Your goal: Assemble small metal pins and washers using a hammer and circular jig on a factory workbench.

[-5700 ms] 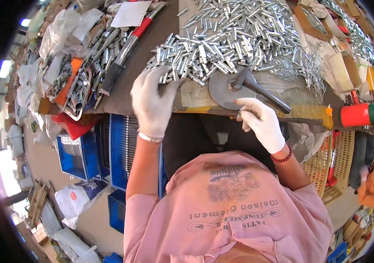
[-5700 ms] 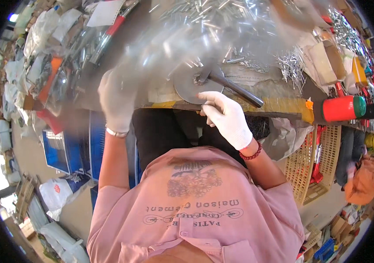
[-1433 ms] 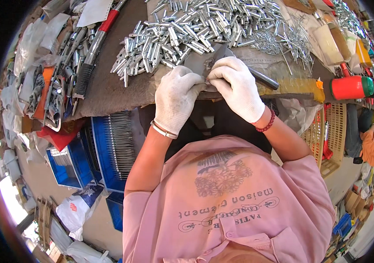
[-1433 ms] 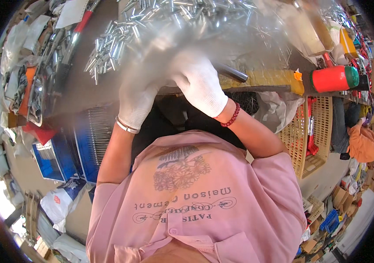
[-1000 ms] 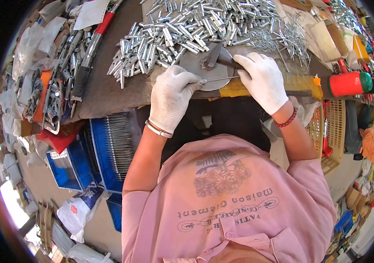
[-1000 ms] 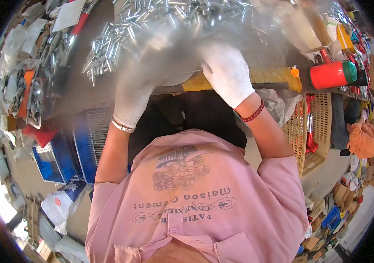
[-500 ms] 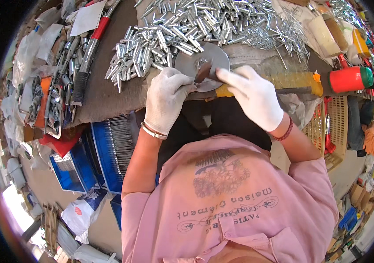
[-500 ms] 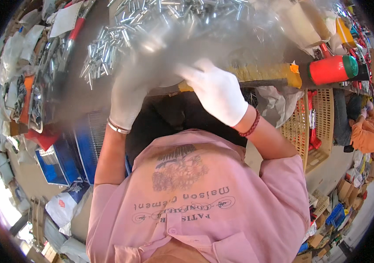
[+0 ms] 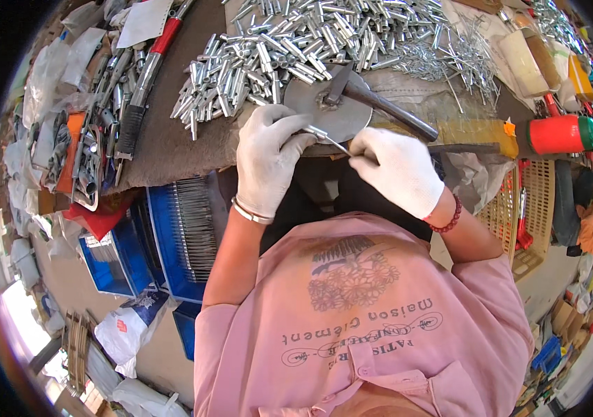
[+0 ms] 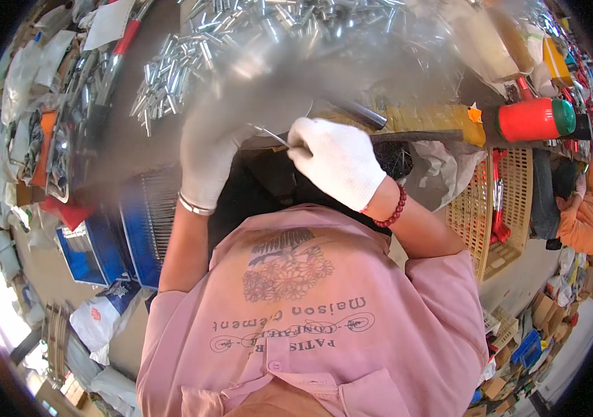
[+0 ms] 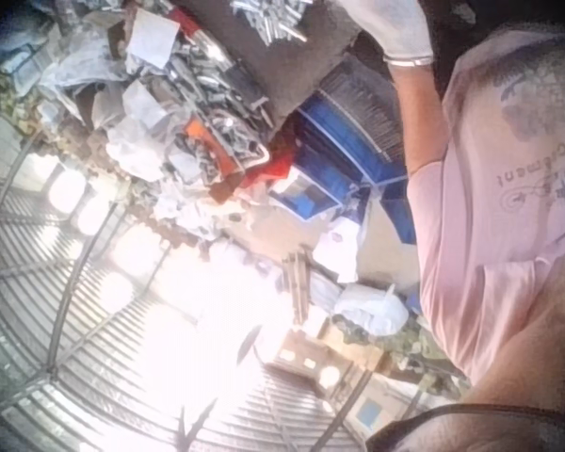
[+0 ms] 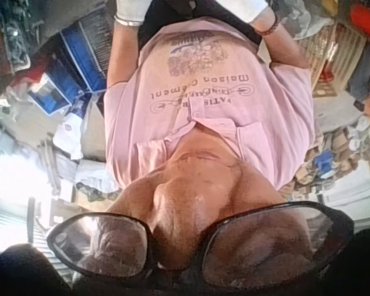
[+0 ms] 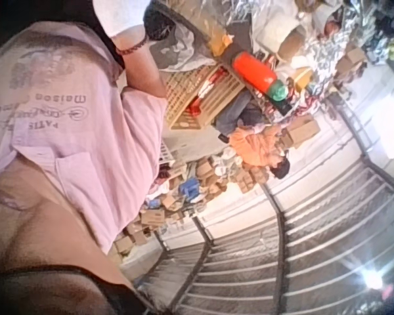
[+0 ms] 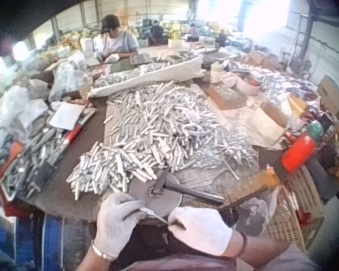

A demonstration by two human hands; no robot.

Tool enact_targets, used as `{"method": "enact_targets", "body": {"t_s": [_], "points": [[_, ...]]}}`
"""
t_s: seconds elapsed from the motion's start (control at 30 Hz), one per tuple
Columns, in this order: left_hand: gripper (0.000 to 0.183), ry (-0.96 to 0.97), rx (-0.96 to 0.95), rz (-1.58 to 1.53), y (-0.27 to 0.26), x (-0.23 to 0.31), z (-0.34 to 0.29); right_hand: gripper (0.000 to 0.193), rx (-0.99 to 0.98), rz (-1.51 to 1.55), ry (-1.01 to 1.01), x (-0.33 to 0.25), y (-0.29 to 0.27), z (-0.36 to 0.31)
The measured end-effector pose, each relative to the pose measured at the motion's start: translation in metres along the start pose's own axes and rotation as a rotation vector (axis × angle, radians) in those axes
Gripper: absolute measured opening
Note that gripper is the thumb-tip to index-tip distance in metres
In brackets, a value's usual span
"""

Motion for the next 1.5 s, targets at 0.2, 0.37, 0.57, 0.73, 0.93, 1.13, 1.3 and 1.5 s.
{"method": "enact_targets", "body": {"t_s": [0.2,0.37,0.57,0.73,0.93,1.13,1.3,1.5], "points": [[0.044,-0.484,-0.020,-0.257,0.012,0.033,-0.032,0.019,-0.256,0.634,0.159,0.001,0.023,-0.006],[0.057,-0.742,-0.073,-0.659,0.026,0.027,-0.038,0.021,-0.351,0.812,0.289,-0.012,0.025,-0.010],[0.062,-0.694,0.053,-0.743,0.012,0.024,-0.048,0.024,-0.270,0.669,0.131,-0.027,0.045,-0.004],[0.060,-0.640,0.316,-0.787,-0.022,0.011,-0.076,0.058,-0.311,0.585,0.024,-0.037,0.044,0.004],[0.059,-0.887,0.743,-0.294,-0.085,-0.098,-0.219,0.055,0.044,0.515,-0.024,-0.022,0.020,0.015],[0.051,-1.412,0.931,0.222,-0.098,-0.199,-0.434,0.050,0.086,0.557,0.008,-0.016,0.023,0.025],[0.048,-1.552,0.830,0.326,-0.100,-0.251,-0.500,0.049,0.109,0.550,0.020,-0.017,0.025,0.025],[0.040,-1.726,0.609,0.457,-0.114,-0.297,-0.561,0.048,0.086,0.586,0.006,-0.014,0.025,0.025]]}}
Point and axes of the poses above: each hand's wrist, its own z-axis towards the middle knuckle, its own y-axis out of the palm, x = y × z, the point moved 3 cm from there along z, towards the middle knuckle, and after that the axes turned 9 degrees about -x, right-handed, at the moved point
